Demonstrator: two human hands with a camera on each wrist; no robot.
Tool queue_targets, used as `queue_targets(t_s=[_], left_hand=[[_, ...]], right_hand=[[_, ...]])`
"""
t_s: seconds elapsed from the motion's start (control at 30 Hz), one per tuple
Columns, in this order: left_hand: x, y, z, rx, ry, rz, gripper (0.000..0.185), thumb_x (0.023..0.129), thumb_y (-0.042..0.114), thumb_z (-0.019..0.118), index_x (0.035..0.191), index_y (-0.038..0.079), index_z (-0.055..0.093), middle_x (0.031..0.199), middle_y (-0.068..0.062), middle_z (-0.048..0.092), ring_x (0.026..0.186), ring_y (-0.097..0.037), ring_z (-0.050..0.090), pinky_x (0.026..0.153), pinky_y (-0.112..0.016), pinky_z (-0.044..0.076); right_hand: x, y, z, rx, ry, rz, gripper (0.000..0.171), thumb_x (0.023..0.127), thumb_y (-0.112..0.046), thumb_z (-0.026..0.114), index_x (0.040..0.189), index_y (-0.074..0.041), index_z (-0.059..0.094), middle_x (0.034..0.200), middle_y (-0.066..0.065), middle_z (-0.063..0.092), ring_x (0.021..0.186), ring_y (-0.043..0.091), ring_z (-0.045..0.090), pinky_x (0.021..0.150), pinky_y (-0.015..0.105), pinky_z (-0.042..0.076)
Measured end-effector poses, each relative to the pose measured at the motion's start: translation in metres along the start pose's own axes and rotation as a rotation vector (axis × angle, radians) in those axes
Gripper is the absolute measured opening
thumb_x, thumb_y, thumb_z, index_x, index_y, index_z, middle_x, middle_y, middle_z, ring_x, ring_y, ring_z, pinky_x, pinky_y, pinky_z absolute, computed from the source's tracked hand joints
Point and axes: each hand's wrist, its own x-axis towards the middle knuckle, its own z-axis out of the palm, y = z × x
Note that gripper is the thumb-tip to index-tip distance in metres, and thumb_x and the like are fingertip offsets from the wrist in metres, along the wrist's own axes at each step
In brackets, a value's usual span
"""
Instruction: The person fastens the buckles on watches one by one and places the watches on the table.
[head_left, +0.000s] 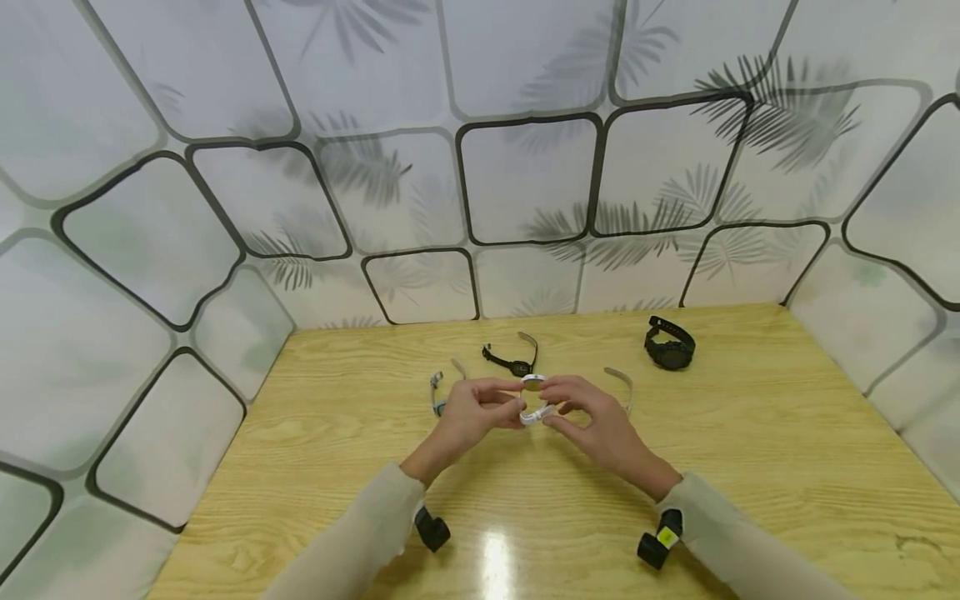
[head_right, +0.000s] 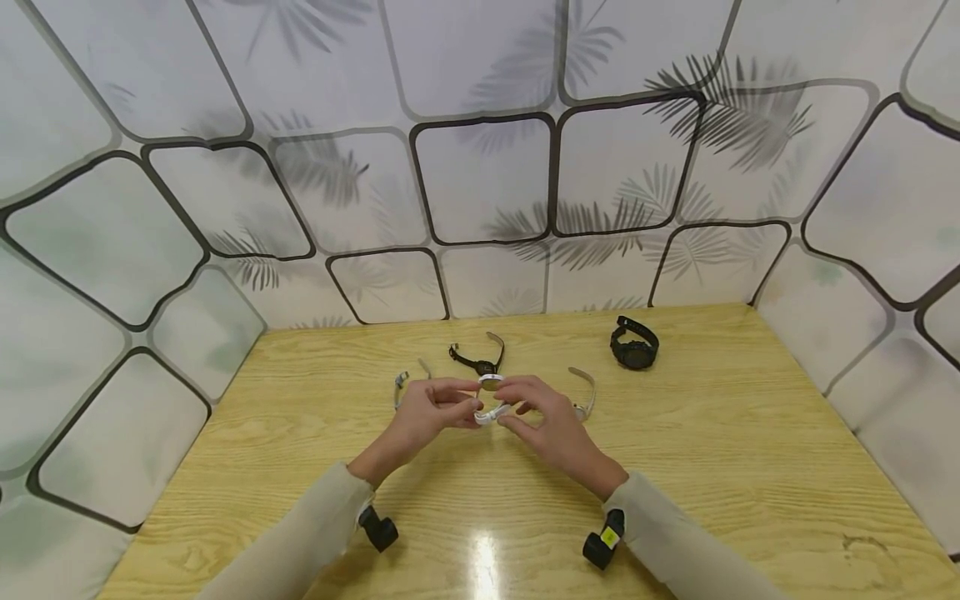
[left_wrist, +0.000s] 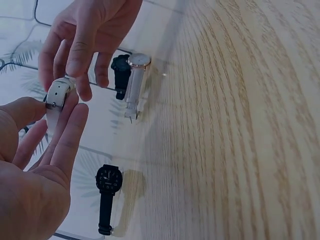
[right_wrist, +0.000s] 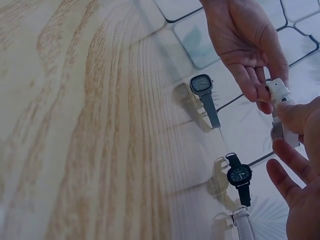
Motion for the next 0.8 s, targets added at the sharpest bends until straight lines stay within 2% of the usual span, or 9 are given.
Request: queue_targets(t_s=[0.13, 0.27, 0.47, 0.57, 0.8], left_hand=[[-0.0003, 0.0009, 0.0013, 0.004, 0.017, 0.011, 0.032, 0.096, 0.001, 0.071, 0.127, -0.008, 0.068, 0.114, -0.038, 0.066, 0.083, -0.024, 0.077, 0.082, -0.043, 0.062], [-0.0007, 0.0011, 0.0023, 0.028, 0.031, 0.028, 0.034, 0.097, 0.001, 0.071, 0.129, -0.010, 0.065, 0.114, -0.038, 0.066, 0.083, -0.023, 0.077, 0.083, -0.042, 0.062], [-0.0021, 0.0006, 0.0037, 0.078, 0.046, 0.059, 0.036, 0.097, 0.002, 0.071, 0.129, -0.011, 0.064, 0.114, -0.036, 0.067, 0.087, -0.025, 0.077, 0.082, -0.038, 0.062], [-0.0025, -0.0001, 0.0045, 0.092, 0.047, 0.078, 0.035, 0.097, 0.002, 0.071, 0.129, -0.011, 0.064, 0.114, -0.036, 0.067, 0.089, -0.026, 0.077, 0.082, -0.038, 0.062], [-0.0039, -0.0018, 0.0066, 0.113, 0.058, 0.108, 0.033, 0.097, 0.002, 0.071, 0.128, -0.009, 0.066, 0.112, -0.034, 0.068, 0.090, -0.027, 0.077, 0.081, -0.037, 0.062]], right_hand=[[-0.0009, -0.0010, -0.0008, 0.035, 0.028, 0.054, 0.041, 0.092, -0.006, 0.078, 0.131, -0.012, 0.066, 0.135, 0.009, 0.059, 0.097, 0.019, 0.067, 0.076, 0.035, 0.062], [-0.0006, -0.0029, -0.0017, 0.071, 0.045, 0.159, 0.051, 0.093, -0.012, 0.079, 0.140, -0.014, 0.061, 0.130, 0.010, 0.061, 0.091, 0.016, 0.068, 0.077, 0.032, 0.061], [0.0006, -0.0023, -0.0006, 0.155, -0.019, 0.330, 0.061, 0.096, -0.023, 0.076, 0.151, -0.020, 0.051, 0.124, 0.012, 0.069, 0.092, 0.016, 0.070, 0.077, 0.031, 0.059], [0.0009, -0.0023, 0.0008, 0.192, -0.042, 0.361, 0.064, 0.096, -0.023, 0.076, 0.153, -0.017, 0.048, 0.124, 0.013, 0.070, 0.094, 0.019, 0.070, 0.078, 0.031, 0.059], [0.0029, -0.0058, 0.0048, 0.180, -0.057, 0.387, 0.070, 0.093, -0.023, 0.080, 0.154, -0.015, 0.047, 0.122, 0.011, 0.068, 0.092, 0.017, 0.069, 0.079, 0.029, 0.058]])
